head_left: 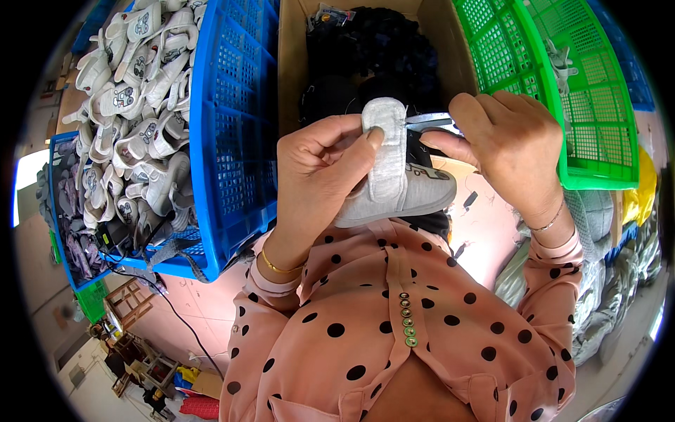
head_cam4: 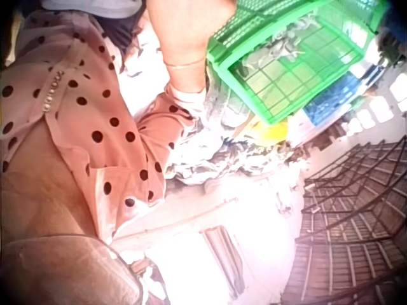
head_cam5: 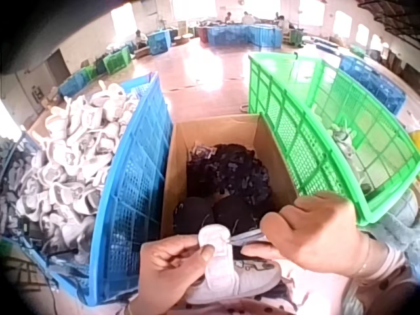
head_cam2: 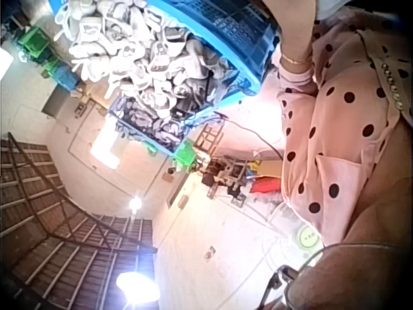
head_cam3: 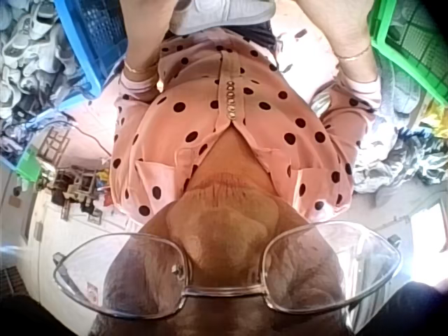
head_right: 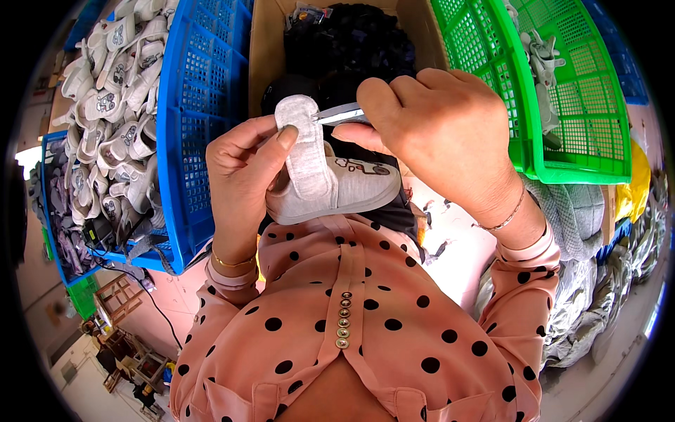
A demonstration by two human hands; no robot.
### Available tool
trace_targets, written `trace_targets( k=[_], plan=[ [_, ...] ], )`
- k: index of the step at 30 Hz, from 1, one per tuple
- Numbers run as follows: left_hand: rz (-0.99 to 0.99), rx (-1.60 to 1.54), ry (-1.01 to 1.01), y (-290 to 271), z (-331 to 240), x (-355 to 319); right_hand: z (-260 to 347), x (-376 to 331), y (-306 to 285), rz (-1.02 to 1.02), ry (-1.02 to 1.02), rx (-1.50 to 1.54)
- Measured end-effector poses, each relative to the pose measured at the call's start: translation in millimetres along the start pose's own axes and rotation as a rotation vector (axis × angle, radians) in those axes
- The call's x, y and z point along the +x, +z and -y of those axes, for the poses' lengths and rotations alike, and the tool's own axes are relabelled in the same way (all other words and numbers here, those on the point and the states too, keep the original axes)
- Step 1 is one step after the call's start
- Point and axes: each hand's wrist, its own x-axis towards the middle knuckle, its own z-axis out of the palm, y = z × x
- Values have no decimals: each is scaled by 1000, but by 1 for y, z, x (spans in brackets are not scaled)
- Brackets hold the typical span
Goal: The person sits on the floor and uses scissors to trim excess fabric and threads from the edges of white slippers. They handle the slippers one at a time, turning them over to access different sides, and place the finished items into a blue basket.
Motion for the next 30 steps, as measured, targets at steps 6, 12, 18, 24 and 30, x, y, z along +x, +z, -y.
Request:
trace_targets(
  k=[6,12,18,24,30],
  plan=[
    [6,4,0,-1,2,0,-1,1,3,-54,-60,-108],
    [-3,-18,-6,1,2,-1,0,1,2,-21,-70,-115],
    [4,-1,3,1,4,0,1,-1,5,-34,-59,-95],
    [10,12,-65,-1,6,1,-1,-10,22,33,457,593],
    [51,38,-21,1,8,-2,23,-10,46,-25,390,602]
  ],
)
